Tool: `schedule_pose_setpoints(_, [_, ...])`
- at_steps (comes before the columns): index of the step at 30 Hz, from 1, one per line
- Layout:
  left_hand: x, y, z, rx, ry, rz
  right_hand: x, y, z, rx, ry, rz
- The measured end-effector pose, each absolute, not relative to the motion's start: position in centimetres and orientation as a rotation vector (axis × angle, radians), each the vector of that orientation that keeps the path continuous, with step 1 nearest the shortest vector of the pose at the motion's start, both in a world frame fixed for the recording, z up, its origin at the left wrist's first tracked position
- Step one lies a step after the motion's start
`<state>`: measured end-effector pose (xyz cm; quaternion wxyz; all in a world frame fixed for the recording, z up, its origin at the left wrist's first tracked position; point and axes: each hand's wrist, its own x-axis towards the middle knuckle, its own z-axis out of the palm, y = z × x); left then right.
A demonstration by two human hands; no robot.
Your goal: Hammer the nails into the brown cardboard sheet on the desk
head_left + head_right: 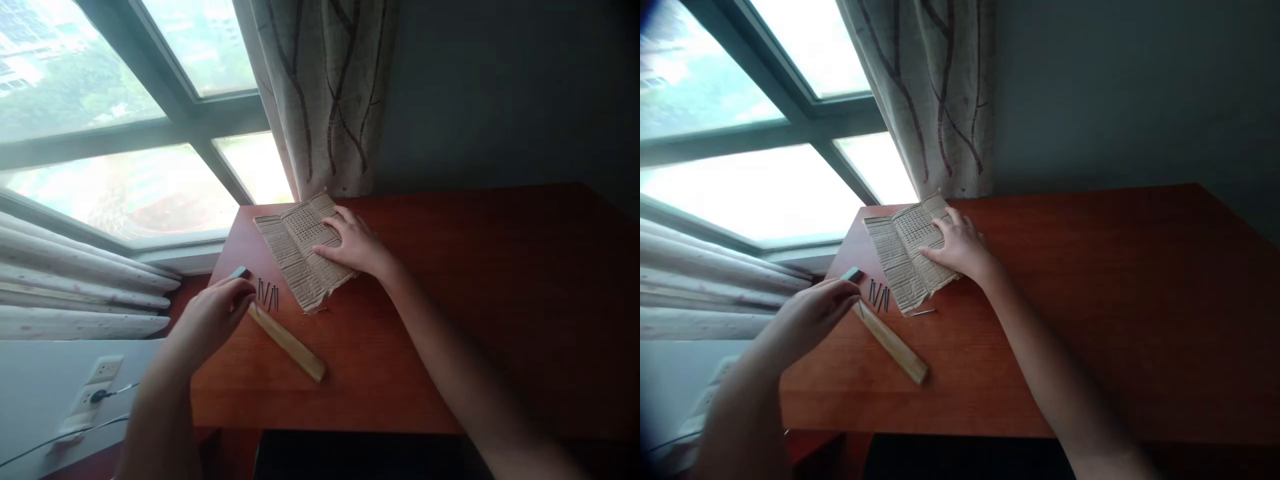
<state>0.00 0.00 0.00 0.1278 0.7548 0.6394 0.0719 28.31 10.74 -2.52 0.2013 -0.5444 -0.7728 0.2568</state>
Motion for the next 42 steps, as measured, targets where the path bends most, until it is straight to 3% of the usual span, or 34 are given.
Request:
schedule_pose_setpoints(5, [3.2, 1.1, -2.2, 2.159, 1.692, 0.164, 28.3, 10.8, -2.8, -1.503, -2.151, 0.713])
schedule_pose_setpoints(16, [4.5, 2.3, -3.5, 2.137, 1.873, -0.149, 28.3, 10.9, -2.9, -1.497, -2.142, 0.717])
schedule_pose_setpoints(22, [5.4, 1.7, -4.1, 2.223, 1.924, -0.045, 28.3, 10.9, -3.0, -1.493, -2.138, 0.711])
schedule_pose_setpoints(32, [10.1, -1.7, -4.7, 2.433, 1.506, -0.109, 28.3, 10.8, -2.7, -1.507, -2.153, 0.708])
schedule_pose_setpoints(42, [9.2, -1.5, -5.1, 2.253, 2.041, -0.203, 28.3, 10.8, -2.8, -1.512, -2.157, 0.717])
